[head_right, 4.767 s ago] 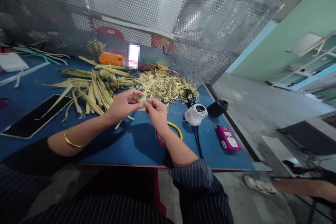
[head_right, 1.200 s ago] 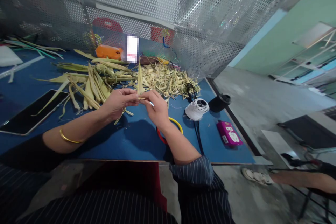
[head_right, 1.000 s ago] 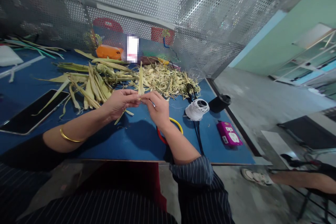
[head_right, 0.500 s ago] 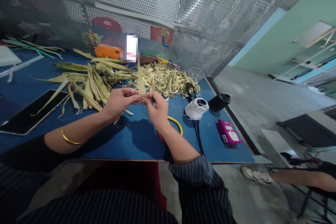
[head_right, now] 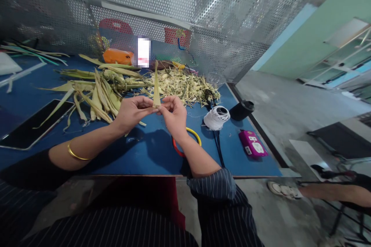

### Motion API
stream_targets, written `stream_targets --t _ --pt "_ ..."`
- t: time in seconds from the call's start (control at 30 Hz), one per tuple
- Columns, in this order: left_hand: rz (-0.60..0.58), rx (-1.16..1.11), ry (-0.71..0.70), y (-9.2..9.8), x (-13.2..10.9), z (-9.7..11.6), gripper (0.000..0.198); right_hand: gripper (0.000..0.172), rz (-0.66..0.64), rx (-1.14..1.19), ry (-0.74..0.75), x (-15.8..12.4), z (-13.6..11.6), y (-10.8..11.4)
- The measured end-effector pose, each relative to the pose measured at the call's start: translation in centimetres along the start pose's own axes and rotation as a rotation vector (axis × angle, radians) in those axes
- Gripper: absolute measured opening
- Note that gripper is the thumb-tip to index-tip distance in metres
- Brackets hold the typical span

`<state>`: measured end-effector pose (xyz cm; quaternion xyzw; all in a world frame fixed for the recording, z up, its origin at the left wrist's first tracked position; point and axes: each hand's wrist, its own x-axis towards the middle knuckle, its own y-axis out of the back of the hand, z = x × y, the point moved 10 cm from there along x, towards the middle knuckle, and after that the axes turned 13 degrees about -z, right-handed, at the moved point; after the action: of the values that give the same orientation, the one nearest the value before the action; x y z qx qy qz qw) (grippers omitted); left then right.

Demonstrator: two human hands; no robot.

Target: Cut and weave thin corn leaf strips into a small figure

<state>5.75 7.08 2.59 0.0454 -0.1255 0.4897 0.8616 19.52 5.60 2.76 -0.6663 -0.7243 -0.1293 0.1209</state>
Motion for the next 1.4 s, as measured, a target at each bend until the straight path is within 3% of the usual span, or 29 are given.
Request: stream_targets --t 0.17,0.33,0.43,0.53,0.7,0.93,1.23,1.4 --pt "0.057 0.031 0.037 0.6 0.0 0.1 0.026 0.029 -0.034 0.07 -0.049 0.3 0.5 -0.2" --pt "0.113 -0.092 0.128 1.1 0.0 -0.8 0.024 0.029 -0.081 0.064 -0.027 0.4 0.3 -0.6" --pt "0.139 -0.2 0.193 1.2 -0.2 -1.5 0.022 0.02 -0.108 -0.095 0.075 -0.1 -1.1 -0.9" --pt "0.144 -0.282 0.248 1.0 -0.5 -1.9 0.021 0.004 -0.141 -0.401 0.2 -0.7 -2.9 -1.5" --pt "0.161 -0.361 0.292 1.0 -0.7 -2.2 0.023 0.013 -0.2 -0.664 0.325 -1.1 -4.1 -2.4" --pt "0.102 -0.341 0.262 0.5 -0.5 -2.5 0.021 0.013 -0.13 -0.644 0.31 -1.0 -4.1 -1.9" --pt "0.178 -0.072 0.059 0.6 -0.5 -0.3 0.02 0.005 -0.027 -0.309 0.144 -0.8 -2.8 -0.7" --pt "0.149 0.012 0.021 0.5 -0.5 0.0 0.019 0.009 0.014 -0.19 0.127 -0.6 -1.9 -0.2"
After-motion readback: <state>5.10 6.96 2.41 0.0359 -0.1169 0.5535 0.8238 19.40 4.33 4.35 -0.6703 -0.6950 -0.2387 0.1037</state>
